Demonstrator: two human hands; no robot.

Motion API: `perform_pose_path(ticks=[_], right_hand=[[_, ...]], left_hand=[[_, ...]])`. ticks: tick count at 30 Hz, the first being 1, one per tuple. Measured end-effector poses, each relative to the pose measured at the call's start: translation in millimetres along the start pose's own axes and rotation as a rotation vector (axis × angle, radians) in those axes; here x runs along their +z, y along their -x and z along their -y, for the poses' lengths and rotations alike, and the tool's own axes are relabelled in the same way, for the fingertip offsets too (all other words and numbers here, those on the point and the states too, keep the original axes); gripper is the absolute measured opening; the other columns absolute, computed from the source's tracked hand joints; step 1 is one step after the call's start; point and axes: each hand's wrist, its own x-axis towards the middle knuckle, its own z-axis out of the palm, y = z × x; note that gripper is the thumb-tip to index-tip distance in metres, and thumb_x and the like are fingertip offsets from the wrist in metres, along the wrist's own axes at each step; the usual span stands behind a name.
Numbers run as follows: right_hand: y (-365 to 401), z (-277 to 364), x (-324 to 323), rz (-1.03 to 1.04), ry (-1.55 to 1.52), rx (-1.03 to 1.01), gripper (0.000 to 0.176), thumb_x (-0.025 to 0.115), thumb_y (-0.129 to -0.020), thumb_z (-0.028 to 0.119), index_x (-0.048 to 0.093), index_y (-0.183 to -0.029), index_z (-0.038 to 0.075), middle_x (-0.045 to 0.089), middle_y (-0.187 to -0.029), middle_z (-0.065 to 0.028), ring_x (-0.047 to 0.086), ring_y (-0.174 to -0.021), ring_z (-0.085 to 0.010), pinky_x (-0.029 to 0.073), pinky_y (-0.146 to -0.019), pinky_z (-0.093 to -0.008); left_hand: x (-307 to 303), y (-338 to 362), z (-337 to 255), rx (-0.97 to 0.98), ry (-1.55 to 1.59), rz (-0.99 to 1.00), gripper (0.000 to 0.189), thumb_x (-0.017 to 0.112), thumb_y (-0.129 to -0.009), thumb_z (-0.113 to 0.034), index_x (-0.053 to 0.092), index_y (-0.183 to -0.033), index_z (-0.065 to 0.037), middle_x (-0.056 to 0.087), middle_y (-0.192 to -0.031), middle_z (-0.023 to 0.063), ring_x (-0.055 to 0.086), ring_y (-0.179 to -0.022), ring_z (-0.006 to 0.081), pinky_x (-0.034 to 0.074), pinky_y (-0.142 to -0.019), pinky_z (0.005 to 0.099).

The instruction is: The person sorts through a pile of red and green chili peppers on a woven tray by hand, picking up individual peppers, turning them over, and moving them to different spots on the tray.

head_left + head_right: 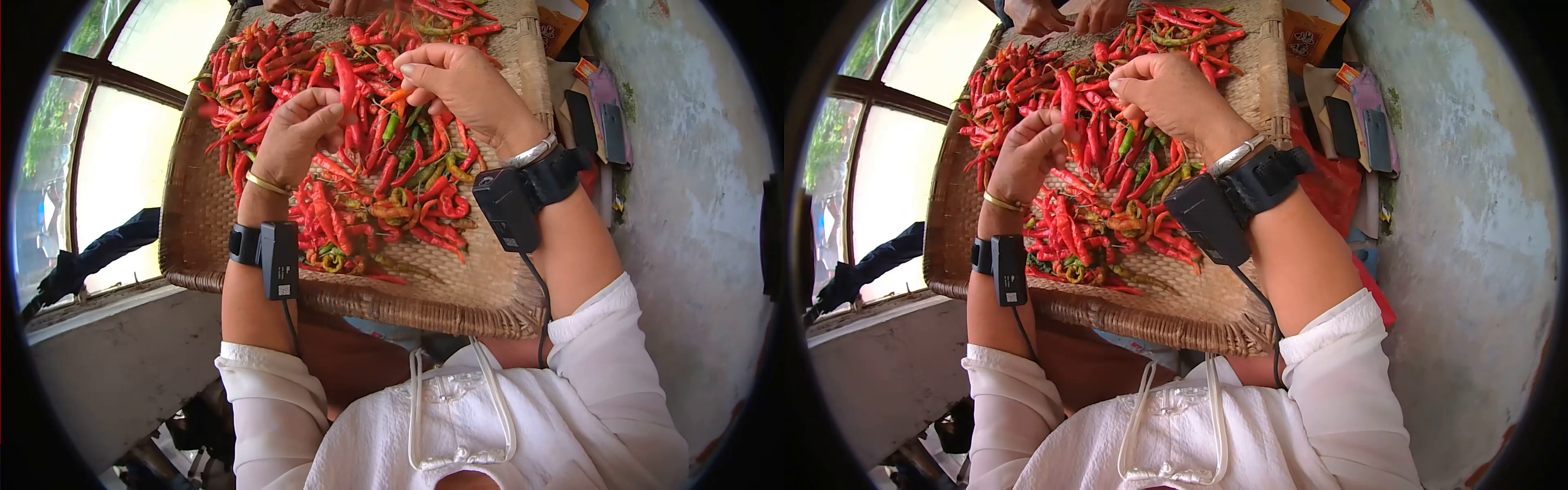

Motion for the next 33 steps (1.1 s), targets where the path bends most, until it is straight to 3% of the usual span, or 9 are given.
perform_pose_path(ticks=[3,7,8,9,14,21,26,28,33], right_hand=[[2.7,3.3,1.8,-0.002,-0.001,-0.004,0.019,0.057,-0.082,0.02,0.061,-0.09,0.003,0.059,-0.072,0.0006,0.054,-0.059,-0.0057,0.042,-0.05,-0.0202],[3.9,4.4,1.0,0.007,0.056,-0.028,0.018,0.058,-0.081,0.018,0.062,-0.085,0.001,0.06,-0.07,-0.001,0.055,-0.058,-0.0078,0.045,-0.054,-0.0221],[4.0,3.3,0.6,0.005,0.056,-0.025,0.018,0.058,-0.081,0.018,0.062,-0.085,0.001,0.06,-0.07,-0.001,0.055,-0.058,-0.0078,0.045,-0.054,-0.0221],[3.8,1.9,0.4,0.017,0.071,-0.041,0.018,0.058,-0.08,0.018,0.062,-0.085,0.001,0.06,-0.069,-0.0021,0.055,-0.058,-0.0085,0.045,-0.055,-0.0231],[4.6,-1.2,3.2,0.048,0.17,-0.051,0.02,0.058,-0.08,0.018,0.063,-0.085,-0.001,0.061,-0.067,-0.0048,0.057,-0.059,-0.0101,0.047,-0.056,-0.0252],[5.0,-8.5,6.9,0.146,0.378,-0.12,0.018,0.058,-0.079,0.017,0.063,-0.088,0.001,0.062,-0.071,-0.0062,0.058,-0.064,-0.0119,0.046,-0.059,-0.0261],[6.8,-13.6,13.4,0.278,0.568,-0.126,0.021,0.058,-0.08,0.018,0.062,-0.091,0.0,0.062,-0.074,-0.0066,0.057,-0.068,-0.0124,0.045,-0.062,-0.0272],[10.4,-13.8,19.7,0.354,0.56,-0.064,0.024,0.059,-0.075,0.026,0.064,-0.083,0.004,0.062,-0.073,-0.0131,0.06,-0.07,-0.0256,0.046,-0.065,-0.035],[12.8,-12.1,21.1,0.355,0.589,-0.149,0.028,0.058,-0.076,0.028,0.063,-0.086,0.002,0.062,-0.077,-0.0151,0.061,-0.074,-0.0272,0.046,-0.068,-0.0368]], left_hand=[[7.1,-0.7,3.1,0.13,0.117,-0.189,0.033,0.055,-0.086,-0.017,0.051,-0.116,-0.002,0.059,-0.095,0.0037,0.055,-0.072,0.0052,0.045,-0.061,0.018],[25.3,3.7,30.4,-0.089,-0.669,0.137,0.031,0.063,-0.08,-0.016,0.055,-0.104,0.001,0.06,-0.084,0.0021,0.055,-0.072,0.0083,0.046,-0.064,0.0226],[37.0,7.3,26.7,0.064,-1.044,0.316,0.037,0.068,-0.073,-0.017,0.056,-0.105,-0.002,0.061,-0.083,0.0073,0.058,-0.073,0.0157,0.047,-0.065,0.0276],[36.3,10.7,40.3,0.286,-1.163,0.462,0.038,0.07,-0.066,-0.019,0.058,-0.1,-0.005,0.059,-0.082,0.012,0.059,-0.078,0.0259,0.047,-0.069,0.0343],[50.8,25.8,47.4,0.112,-1.325,0.462,0.03,0.067,-0.063,-0.019,0.06,-0.088,-0.004,0.055,-0.081,0.0127,0.057,-0.08,0.03,0.046,-0.07,0.0394],[36.2,18.6,39.4,0.199,-1.137,0.532,0.019,0.066,-0.065,-0.014,0.061,-0.078,-0.002,0.058,-0.072,0.0109,0.057,-0.07,0.0271,0.046,-0.063,0.0361],[33.8,20.9,19.1,0.023,-0.756,0.263,0.014,0.066,-0.075,-0.01,0.061,-0.082,0.0,0.057,-0.067,0.0019,0.052,-0.061,0.0081,0.044,-0.057,0.0235],[30.7,21.9,18.9,0.036,-0.521,0.178,0.017,0.061,-0.083,-0.016,0.06,-0.087,0.0,0.056,-0.07,-0.0032,0.049,-0.062,0.0035,0.043,-0.055,0.0208],[29.2,19.3,16.9,-0.014,-0.435,0.224,0.021,0.054,-0.087,-0.019,0.058,-0.091,0.001,0.056,-0.067,-0.0002,0.052,-0.058,0.0055,0.043,-0.051,0.0206]])
